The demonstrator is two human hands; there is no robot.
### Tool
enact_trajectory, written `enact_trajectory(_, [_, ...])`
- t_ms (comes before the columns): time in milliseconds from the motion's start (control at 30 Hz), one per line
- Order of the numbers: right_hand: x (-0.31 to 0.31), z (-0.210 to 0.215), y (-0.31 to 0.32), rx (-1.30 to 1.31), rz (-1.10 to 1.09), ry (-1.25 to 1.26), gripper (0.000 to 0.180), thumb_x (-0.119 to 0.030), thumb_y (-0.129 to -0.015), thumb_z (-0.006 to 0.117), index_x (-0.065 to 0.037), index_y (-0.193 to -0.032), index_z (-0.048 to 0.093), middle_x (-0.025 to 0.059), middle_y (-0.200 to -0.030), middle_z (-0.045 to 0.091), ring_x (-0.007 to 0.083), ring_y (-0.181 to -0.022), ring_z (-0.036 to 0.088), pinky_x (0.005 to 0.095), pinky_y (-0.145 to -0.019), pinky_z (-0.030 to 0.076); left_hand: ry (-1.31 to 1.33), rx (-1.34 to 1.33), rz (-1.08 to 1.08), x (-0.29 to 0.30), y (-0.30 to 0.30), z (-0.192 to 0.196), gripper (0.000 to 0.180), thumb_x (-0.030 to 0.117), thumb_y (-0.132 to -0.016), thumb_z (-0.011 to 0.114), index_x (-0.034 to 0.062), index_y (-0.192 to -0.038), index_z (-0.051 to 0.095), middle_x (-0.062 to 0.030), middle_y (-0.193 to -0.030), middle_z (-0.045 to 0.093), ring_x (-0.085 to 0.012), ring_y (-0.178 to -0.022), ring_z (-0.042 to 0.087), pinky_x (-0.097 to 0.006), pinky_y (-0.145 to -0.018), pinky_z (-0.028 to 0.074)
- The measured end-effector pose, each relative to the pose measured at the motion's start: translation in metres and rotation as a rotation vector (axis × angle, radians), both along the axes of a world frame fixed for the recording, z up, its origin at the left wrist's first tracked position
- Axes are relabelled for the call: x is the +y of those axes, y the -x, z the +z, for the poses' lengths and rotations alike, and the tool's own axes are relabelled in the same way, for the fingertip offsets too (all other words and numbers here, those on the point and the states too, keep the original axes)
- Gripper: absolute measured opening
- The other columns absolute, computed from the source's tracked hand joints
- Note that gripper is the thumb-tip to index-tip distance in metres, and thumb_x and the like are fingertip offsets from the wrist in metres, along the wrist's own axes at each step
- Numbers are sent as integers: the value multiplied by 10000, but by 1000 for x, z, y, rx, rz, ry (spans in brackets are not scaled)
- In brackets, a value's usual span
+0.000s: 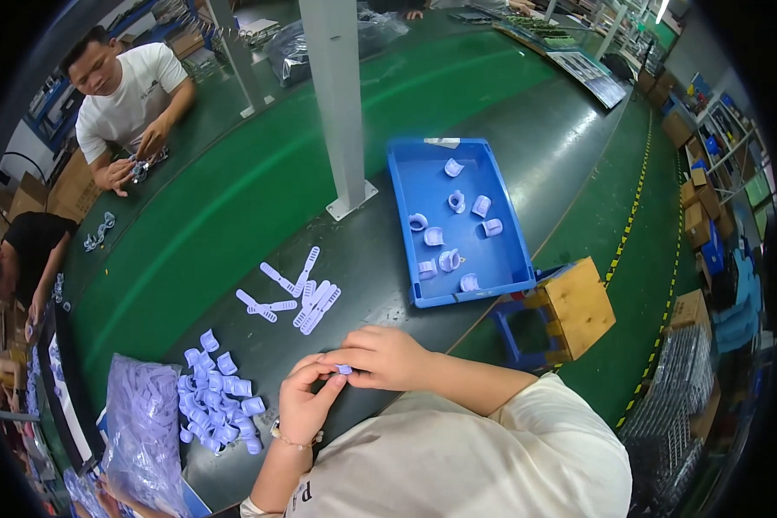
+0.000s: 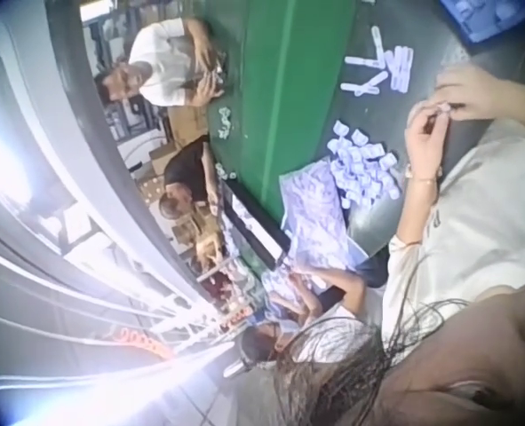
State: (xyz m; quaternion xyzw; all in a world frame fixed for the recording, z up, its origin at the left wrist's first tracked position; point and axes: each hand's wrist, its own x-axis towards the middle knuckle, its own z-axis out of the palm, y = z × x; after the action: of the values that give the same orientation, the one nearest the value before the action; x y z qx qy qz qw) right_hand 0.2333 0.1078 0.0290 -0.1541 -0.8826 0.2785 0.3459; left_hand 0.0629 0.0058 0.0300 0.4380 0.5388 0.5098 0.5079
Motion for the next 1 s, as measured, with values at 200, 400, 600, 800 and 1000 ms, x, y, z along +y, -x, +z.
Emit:
enact_trajectory(200, [3,-10,4,19,8,-39,478,-152,-727,750,-167,-1189,628,12,-869,585,221,-749,583,320,-632,489,-206,550,64,6,-4,7,115,-3,-783,710,5,-895,682,-128,-1095,630,-242,-1044,593,-331,-901,460])
enact_trajectory(400, [5,-8,14,14,16,-31,434,-226,-752,725,-188,-1170,615,-16,-846,558,208,-732,549,319,-625,485,-74,35,96,1,3,-2,34,-4,-858,631,-29,-879,641,-131,-1158,567,-224,-1123,535,-344,-974,409])
enact_trajectory(600, [2,-15,22,-12,42,28,478,-228,-746,728,-198,-1206,602,-11,-844,562,208,-745,561,327,-632,486,-26,-37,130,-5,6,-5,58,33,-870,628,-19,-895,623,-121,-1150,565,-231,-1139,531,-351,-993,390])
enact_trajectory(800, [-2,-23,30,42,67,16,483,-215,-733,731,-200,-1198,602,-2,-831,561,210,-738,573,332,-628,489,-138,238,134,-12,11,-12,104,61,-832,668,0,-887,604,-126,-1154,561,-248,-1147,523,-363,-1012,369])
enact_trajectory(1000, [0,-18,28,48,86,-19,486,-211,-719,761,-194,-1186,625,-16,-782,573,192,-697,574,308,-605,481,-112,-79,80,-16,14,-15,114,81,-829,677,30,-815,575,-122,-1173,557,-231,-1157,521,-342,-978,382])
